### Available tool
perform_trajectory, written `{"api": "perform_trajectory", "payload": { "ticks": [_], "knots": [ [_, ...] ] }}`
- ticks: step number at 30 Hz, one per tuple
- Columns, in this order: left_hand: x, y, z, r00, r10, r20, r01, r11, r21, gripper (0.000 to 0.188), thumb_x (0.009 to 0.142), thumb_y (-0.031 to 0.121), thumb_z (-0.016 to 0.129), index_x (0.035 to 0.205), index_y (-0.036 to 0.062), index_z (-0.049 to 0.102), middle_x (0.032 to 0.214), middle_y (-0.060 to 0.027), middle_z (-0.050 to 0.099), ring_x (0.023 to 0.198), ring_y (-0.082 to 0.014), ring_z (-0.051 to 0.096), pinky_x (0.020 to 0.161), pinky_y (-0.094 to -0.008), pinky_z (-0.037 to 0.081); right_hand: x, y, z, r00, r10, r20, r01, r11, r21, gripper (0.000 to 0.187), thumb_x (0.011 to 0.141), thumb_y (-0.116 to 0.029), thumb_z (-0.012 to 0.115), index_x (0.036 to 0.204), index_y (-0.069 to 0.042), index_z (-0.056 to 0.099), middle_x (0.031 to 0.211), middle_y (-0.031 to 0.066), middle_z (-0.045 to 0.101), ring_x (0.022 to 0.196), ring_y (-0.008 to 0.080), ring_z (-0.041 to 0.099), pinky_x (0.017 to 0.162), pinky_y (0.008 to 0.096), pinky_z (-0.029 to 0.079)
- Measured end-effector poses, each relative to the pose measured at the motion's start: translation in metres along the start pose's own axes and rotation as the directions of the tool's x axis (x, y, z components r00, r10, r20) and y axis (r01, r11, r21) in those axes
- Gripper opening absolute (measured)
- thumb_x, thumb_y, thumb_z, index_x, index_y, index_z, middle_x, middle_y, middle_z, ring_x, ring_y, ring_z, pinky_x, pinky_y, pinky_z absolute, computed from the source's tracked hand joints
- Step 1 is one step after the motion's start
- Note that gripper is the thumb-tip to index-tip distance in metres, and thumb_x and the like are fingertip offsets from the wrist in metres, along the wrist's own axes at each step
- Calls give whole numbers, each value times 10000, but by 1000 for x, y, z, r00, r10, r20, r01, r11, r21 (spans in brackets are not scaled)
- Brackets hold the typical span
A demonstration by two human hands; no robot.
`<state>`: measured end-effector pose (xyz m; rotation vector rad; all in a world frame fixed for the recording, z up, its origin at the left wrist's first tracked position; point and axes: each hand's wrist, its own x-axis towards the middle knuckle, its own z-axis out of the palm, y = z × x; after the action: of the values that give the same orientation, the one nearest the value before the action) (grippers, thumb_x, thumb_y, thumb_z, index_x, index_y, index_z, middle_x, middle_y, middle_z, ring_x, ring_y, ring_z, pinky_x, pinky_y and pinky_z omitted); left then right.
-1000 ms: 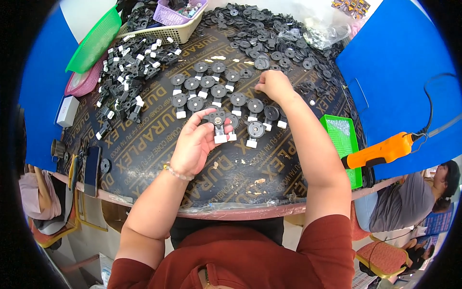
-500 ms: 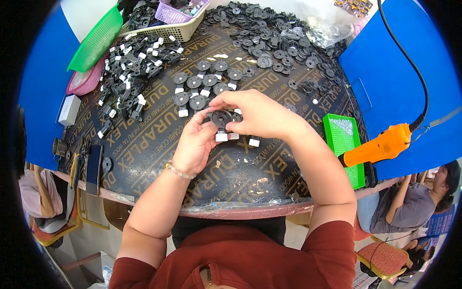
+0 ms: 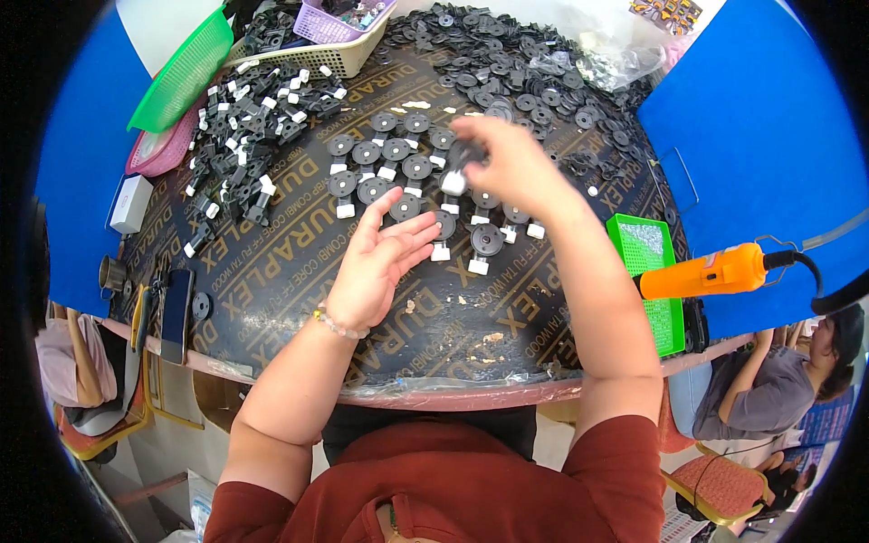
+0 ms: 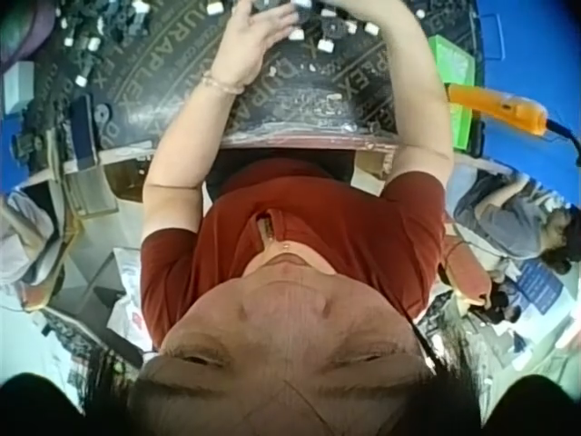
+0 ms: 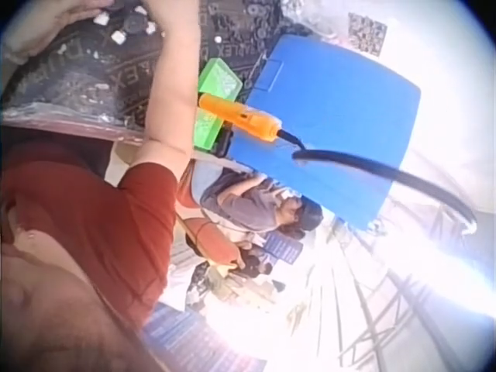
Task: Assembling small plastic toy components by hand at a factory workbench.
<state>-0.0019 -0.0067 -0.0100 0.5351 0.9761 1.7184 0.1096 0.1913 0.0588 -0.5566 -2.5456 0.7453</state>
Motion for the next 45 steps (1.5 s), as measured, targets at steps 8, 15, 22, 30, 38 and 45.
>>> {"api": "perform_trajectory", "payload": {
  "ticks": [8,15,22,30,38,45],
  "knots": [
    [1,2,3,1000,-4,-13,4,1000,-17,572,982,35,498,1499,37,253,1347,-244,552,1236,-300,576,1038,-383,475,38,105,9,964,217,154,-210,976,-63,614,702,19,696,1304,-7,578,1208,171,669,1153,260,636,971,339,502],
    [0,2,2,1000,6,-16,-6,1000,-8,553,987,64,513,1487,48,277,1346,-223,559,1245,-287,570,1052,-381,457,78,104,2,957,259,128,-245,962,-117,367,803,-54,655,1170,-47,684,1065,132,716,975,224,682,872,345,533],
    [1,1,0,1000,19,-6,-19,999,35,550,986,100,537,1481,51,302,1339,-204,561,1235,-274,568,1054,-375,452,124,122,22,935,247,253,-136,912,-387,236,726,-195,818,917,-68,761,883,131,740,831,265,707,793,367,544],
    [-41,49,39,669,563,485,-646,119,754,430,817,15,646,1243,41,599,1174,-173,632,1077,-337,625,945,-404,493,142,132,33,920,237,311,-8,806,-592,211,656,-187,801,781,-26,747,781,151,719,680,274,709,653,379,570],
    [10,120,-88,824,563,69,172,-363,916,250,863,215,689,1053,58,649,999,-154,647,929,-332,662,777,-440,558,140,92,28,864,333,378,-43,796,-604,282,662,-236,801,844,-25,761,882,190,723,807,333,713,770,392,579],
    [41,109,-156,891,418,-174,361,-422,832,294,801,220,734,1046,73,665,975,-155,695,923,-336,678,789,-453,548,130,128,29,935,263,239,-113,857,-502,338,638,-284,836,861,-45,752,872,178,723,848,328,704,810,400,558]
  ]
}}
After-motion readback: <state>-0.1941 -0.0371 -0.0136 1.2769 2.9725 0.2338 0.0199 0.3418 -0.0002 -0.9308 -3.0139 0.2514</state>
